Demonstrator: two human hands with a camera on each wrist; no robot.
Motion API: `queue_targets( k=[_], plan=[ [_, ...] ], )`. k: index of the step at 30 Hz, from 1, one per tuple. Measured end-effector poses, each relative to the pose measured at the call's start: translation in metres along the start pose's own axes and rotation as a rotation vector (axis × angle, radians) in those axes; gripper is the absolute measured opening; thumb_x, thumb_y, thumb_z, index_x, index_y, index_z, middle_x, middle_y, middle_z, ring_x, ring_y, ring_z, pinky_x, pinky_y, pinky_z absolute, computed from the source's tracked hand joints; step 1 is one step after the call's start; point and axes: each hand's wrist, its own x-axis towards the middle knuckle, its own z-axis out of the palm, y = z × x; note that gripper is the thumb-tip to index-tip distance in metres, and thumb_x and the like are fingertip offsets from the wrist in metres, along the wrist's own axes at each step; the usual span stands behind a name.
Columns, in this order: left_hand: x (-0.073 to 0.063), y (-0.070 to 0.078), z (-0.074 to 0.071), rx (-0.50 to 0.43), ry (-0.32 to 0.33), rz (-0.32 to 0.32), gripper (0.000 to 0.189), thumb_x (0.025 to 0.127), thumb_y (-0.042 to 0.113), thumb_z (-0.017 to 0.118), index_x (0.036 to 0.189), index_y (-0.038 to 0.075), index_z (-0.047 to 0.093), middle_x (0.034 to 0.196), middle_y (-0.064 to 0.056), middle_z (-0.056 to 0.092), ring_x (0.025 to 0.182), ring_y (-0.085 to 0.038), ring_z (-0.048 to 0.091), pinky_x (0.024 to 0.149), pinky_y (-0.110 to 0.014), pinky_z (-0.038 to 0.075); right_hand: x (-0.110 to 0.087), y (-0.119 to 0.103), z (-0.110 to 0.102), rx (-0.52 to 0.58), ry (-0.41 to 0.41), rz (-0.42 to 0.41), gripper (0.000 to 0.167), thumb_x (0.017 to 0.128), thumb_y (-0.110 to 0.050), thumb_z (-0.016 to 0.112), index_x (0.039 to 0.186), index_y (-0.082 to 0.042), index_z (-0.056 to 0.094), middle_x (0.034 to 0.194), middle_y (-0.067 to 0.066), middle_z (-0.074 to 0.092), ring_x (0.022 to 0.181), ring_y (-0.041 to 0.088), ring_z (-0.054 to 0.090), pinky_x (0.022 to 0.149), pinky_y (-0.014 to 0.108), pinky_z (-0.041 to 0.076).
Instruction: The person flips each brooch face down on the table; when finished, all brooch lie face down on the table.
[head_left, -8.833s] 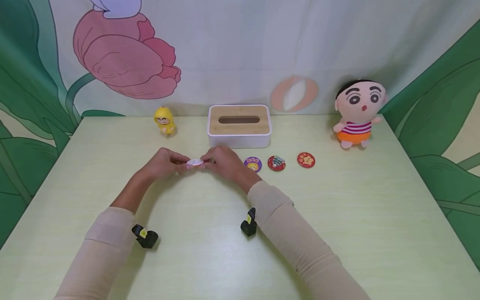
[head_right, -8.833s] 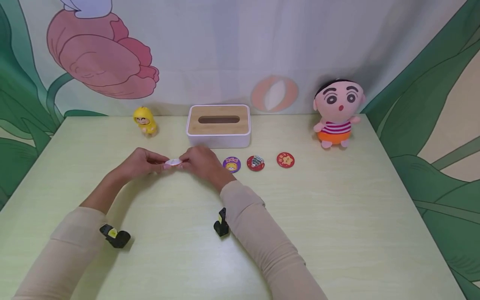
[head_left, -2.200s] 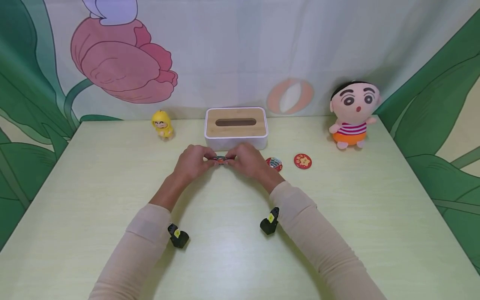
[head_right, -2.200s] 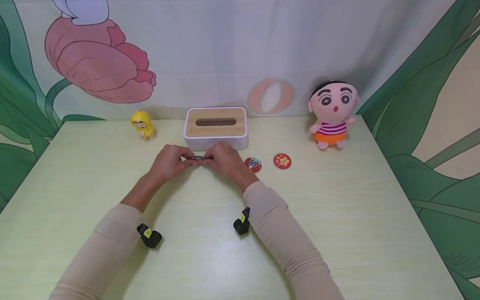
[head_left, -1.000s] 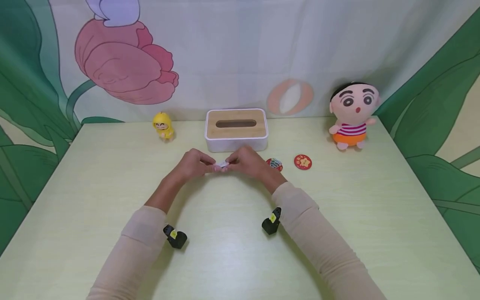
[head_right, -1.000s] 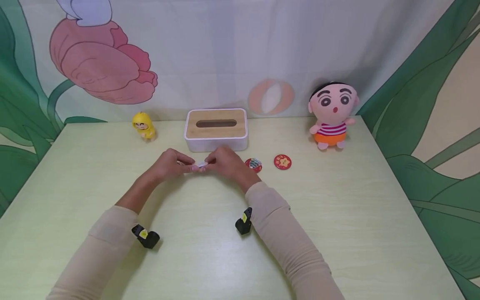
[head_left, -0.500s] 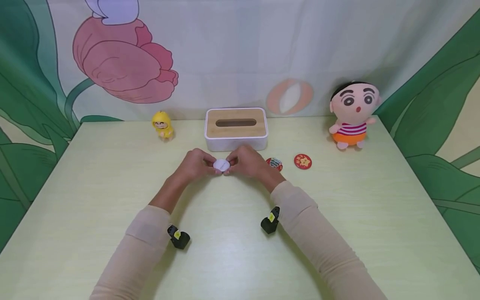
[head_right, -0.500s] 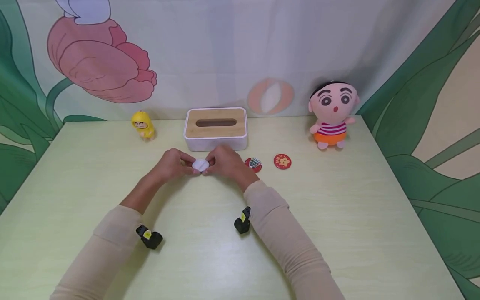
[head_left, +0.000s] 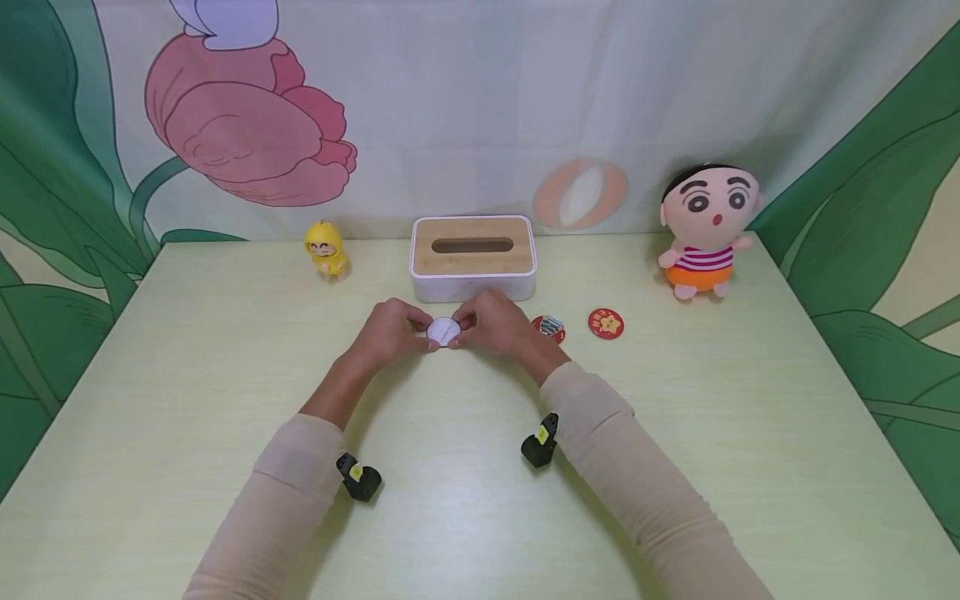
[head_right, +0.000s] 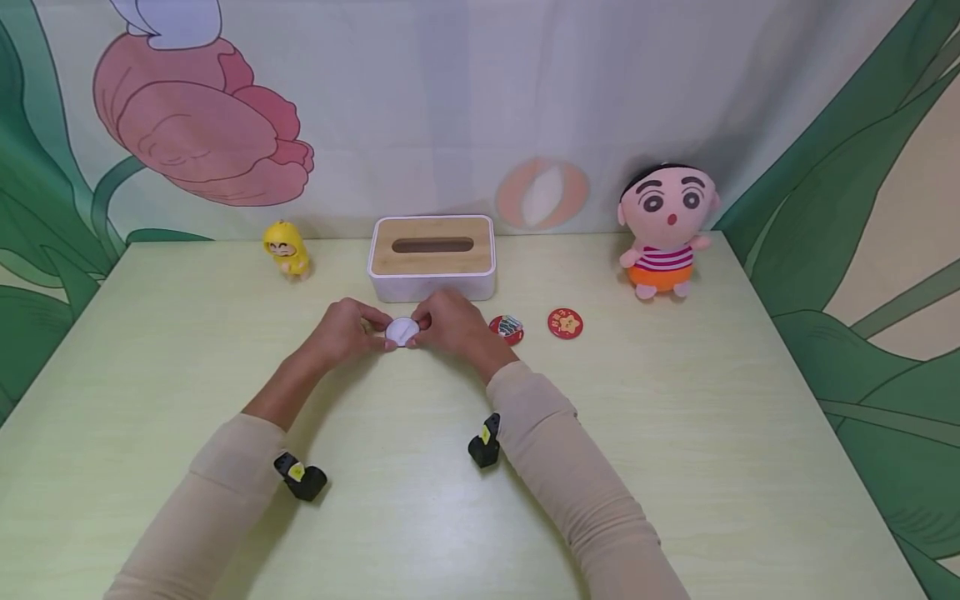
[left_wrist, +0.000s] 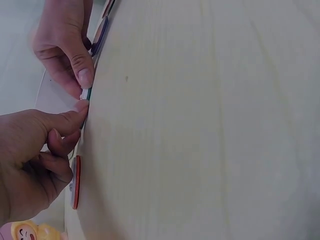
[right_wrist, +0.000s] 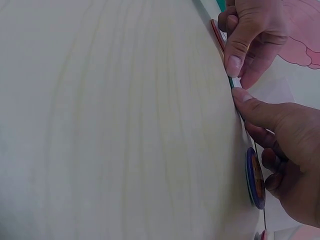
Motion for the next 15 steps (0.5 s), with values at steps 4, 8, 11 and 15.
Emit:
queue_targets(
  k=[4,8,11,15],
  plan=[
    [0.0005,-0.0006,-0.0016,0.0,-0.015,-0.013,0.034,0.084,0.013,0.082,0.115,0.0,0.076,0.109,-0.017,0.077,0.106,-0.027,0.063,0.097,-0.042,0.048,-0.0001,-0.0008,-0.0004,-0.007,-0.004,0.01,0.029,0.083,-0.018,0.085,0.108,-0.005,0.079,0.091,0.005,0.076,0.085,0.013,0.056,0.076,0.022,0.043],
    [0.0014,-0.0017,-0.004,0.004,-0.034,-0.029,0.034,0.085,0.014,0.082,0.115,0.001,0.076,0.108,-0.015,0.076,0.104,-0.025,0.06,0.093,-0.038,0.047,0.0001,-0.0015,-0.0005,-0.037,-0.011,0.005,0.03,0.083,-0.019,0.084,0.109,-0.005,0.079,0.092,0.006,0.076,0.087,0.015,0.056,0.078,0.024,0.043],
    [0.0017,-0.0027,-0.0053,0.007,-0.042,-0.038,0.036,0.085,0.015,0.082,0.117,0.002,0.075,0.109,-0.015,0.076,0.104,-0.025,0.059,0.091,-0.037,0.047,0.0003,-0.0018,-0.0006,-0.064,-0.01,-0.004,0.032,0.083,-0.02,0.085,0.111,-0.005,0.078,0.096,0.006,0.077,0.09,0.017,0.058,0.082,0.027,0.046],
    [0.0015,-0.0051,-0.0058,0.018,-0.037,-0.03,0.036,0.085,0.018,0.083,0.117,0.004,0.076,0.111,-0.014,0.075,0.104,-0.025,0.059,0.091,-0.038,0.047,0.0003,-0.0017,-0.0009,-0.09,-0.004,-0.01,0.035,0.083,-0.021,0.085,0.113,-0.005,0.078,0.101,0.006,0.078,0.094,0.019,0.061,0.088,0.031,0.05]
  ],
)
